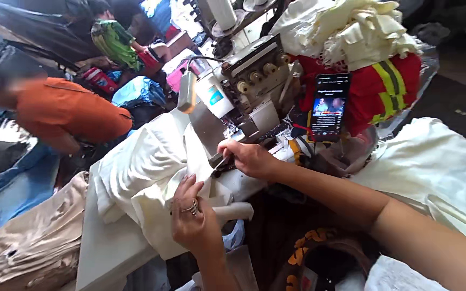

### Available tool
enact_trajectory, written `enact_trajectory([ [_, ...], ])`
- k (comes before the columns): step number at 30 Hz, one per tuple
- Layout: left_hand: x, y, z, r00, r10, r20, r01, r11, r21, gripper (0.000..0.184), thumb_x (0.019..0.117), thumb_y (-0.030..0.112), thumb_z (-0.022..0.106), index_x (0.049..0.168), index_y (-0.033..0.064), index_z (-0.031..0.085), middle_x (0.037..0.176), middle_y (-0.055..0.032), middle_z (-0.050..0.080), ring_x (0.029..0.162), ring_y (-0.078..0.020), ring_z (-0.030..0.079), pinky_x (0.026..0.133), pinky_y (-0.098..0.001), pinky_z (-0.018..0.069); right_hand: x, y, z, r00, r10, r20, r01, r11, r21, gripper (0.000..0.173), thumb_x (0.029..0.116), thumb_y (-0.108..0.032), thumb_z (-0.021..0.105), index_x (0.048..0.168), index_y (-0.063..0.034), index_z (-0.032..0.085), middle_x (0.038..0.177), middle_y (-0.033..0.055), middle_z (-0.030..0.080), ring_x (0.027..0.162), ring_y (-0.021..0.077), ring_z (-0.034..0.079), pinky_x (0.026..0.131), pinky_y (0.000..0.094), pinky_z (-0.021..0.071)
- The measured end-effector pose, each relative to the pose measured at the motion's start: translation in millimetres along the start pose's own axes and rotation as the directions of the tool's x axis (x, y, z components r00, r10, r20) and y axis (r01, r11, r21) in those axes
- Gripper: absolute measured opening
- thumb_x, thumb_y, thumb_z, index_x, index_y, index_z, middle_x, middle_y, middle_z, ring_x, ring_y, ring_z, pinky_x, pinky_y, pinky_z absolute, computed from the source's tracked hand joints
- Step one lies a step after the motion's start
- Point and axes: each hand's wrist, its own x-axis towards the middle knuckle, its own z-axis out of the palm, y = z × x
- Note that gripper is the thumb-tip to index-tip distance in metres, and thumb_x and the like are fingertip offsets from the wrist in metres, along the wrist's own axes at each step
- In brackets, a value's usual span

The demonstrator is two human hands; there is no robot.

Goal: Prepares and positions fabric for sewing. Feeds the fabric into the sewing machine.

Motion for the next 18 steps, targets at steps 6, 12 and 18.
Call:
enact_trajectory([
  [6, -39.4, -24.7, 25.8, 0.974, -0.042, 0.223, 0.053, 0.998, -0.044, 0.013, 0.0924, 0.008, 0.072, 0.1, -0.0005, 0.078, 0.1, -0.0187, 0.074, 0.101, -0.0313, 0.071, 0.093, -0.0452, 0.056, -34.1, 36.3, -27.6, 0.962, 0.186, -0.202, -0.246, 0.909, -0.336, 0.032, 0.0932, 0.006, 0.054, 0.121, -0.0069, 0.064, 0.107, 0.0136, 0.072, 0.083, 0.0319, 0.073, 0.066, 0.0531, 0.06],
  [12, -21.2, -93.5, -115.6, 0.89, -0.261, -0.375, 0.351, 0.916, 0.194, 0.021, 0.1, 0.002, 0.06, 0.11, -0.0149, 0.067, 0.109, -0.025, 0.069, 0.106, -0.0208, 0.068, 0.097, -0.0292, 0.0533, -45.1, 48.4, -5.6, 0.987, -0.129, 0.095, 0.153, 0.932, -0.329, 0.019, 0.0899, -0.001, 0.068, 0.107, -0.007, 0.075, 0.114, 0.0103, 0.071, 0.115, 0.0284, 0.065, 0.104, 0.049, 0.0502],
  [18, -35.8, -138.3, -198.2, 0.807, -0.531, -0.258, 0.578, 0.624, 0.526, 0.038, 0.0973, 0.008, 0.058, 0.133, -0.0051, 0.062, 0.142, -0.0304, 0.055, 0.136, -0.044, 0.05, 0.115, -0.0514, 0.0394, -49.9, 55.3, 58.3, 0.984, -0.088, 0.157, 0.135, 0.938, -0.32, 0.027, 0.0979, -0.002, 0.057, 0.119, -0.0062, 0.072, 0.124, 0.0132, 0.07, 0.119, 0.035, 0.063, 0.102, 0.054, 0.0507],
])
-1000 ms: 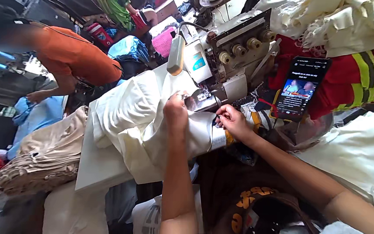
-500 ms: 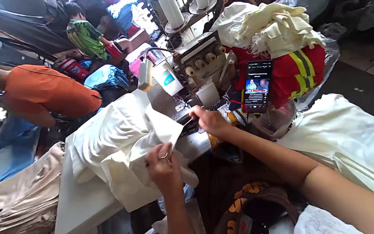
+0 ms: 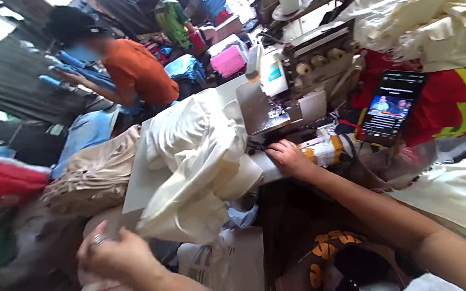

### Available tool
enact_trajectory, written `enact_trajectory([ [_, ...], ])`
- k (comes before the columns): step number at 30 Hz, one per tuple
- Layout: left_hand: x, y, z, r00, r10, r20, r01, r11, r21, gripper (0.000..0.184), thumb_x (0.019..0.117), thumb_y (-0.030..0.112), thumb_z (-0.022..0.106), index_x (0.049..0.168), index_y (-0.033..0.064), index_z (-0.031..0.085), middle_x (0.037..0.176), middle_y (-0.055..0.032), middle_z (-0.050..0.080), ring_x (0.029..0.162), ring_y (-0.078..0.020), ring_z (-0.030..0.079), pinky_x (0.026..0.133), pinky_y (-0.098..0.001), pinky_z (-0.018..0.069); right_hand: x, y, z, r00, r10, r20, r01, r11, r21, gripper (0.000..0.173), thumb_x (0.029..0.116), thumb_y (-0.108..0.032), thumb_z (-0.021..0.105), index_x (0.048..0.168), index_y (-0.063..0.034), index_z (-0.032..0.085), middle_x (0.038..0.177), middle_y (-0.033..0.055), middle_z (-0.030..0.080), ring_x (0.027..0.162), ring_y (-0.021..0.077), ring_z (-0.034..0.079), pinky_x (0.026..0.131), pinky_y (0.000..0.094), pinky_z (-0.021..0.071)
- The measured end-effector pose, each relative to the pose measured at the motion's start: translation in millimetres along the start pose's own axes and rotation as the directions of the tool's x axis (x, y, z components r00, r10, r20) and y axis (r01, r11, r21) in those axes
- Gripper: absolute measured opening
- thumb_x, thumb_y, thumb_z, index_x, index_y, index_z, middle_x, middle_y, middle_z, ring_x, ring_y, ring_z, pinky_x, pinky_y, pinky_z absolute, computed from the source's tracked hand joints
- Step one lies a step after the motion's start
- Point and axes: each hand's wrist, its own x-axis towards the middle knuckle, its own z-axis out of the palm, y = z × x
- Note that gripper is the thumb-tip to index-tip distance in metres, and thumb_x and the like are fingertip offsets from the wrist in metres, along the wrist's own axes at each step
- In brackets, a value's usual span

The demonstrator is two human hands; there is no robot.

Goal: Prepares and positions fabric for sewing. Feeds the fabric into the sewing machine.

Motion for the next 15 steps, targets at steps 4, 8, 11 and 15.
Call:
enact_trajectory([
  [4, -8.1, 60.1, 34.8, 0.958, 0.209, 0.195, -0.171, 0.966, -0.195, 0.027, 0.0976, 0.005, 0.062, 0.12, -0.0075, 0.069, 0.132, -0.0297, 0.062, 0.128, -0.0411, 0.058, 0.109, -0.0502, 0.0463, 10.6, -19.0, 17.0, 0.999, 0.047, -0.021, -0.048, 0.996, -0.072, 0.028, 0.0985, 0.0, 0.054, 0.12, -0.0041, 0.072, 0.123, 0.0162, 0.069, 0.114, 0.038, 0.065, 0.096, 0.0542, 0.0527],
  [8, 13.8, 130.3, 97.5, 0.887, 0.346, 0.306, -0.272, 0.926, -0.261, 0.021, 0.0997, 0.008, 0.063, 0.115, -0.0002, 0.074, 0.129, -0.0217, 0.067, 0.12, -0.0378, 0.064, 0.103, -0.0553, 0.0497, 9.3, -19.4, 19.2, 0.998, 0.033, -0.047, -0.04, 0.987, -0.158, 0.03, 0.0983, 0.001, 0.054, 0.122, -0.0054, 0.071, 0.121, 0.0155, 0.07, 0.111, 0.0365, 0.066, 0.095, 0.0527, 0.0527],
  [11, 43.9, 191.1, 150.7, 0.788, 0.476, 0.389, -0.385, 0.876, -0.291, 0.022, 0.1014, 0.009, 0.059, 0.116, -0.0004, 0.073, 0.126, -0.0232, 0.067, 0.119, -0.0407, 0.063, 0.102, -0.0588, 0.0485, 3.6, -19.8, 19.5, 0.996, 0.002, -0.092, -0.02, 0.98, -0.197, 0.03, 0.0979, 0.001, 0.054, 0.122, -0.0061, 0.071, 0.121, 0.0138, 0.071, 0.114, 0.0341, 0.066, 0.099, 0.0514, 0.0513],
  [15, 74.4, 253.3, 236.3, 0.674, 0.542, 0.501, -0.471, 0.839, -0.274, 0.027, 0.1, 0.01, 0.061, 0.12, -0.006, 0.07, 0.126, -0.0285, 0.064, 0.124, -0.0459, 0.058, 0.107, -0.0602, 0.0447, -3.6, -19.6, 21.5, 0.991, -0.061, -0.12, 0.034, 0.975, -0.218, 0.029, 0.0983, -0.001, 0.055, 0.121, -0.0068, 0.071, 0.124, 0.0127, 0.07, 0.116, 0.0322, 0.066, 0.102, 0.0487, 0.0512],
])
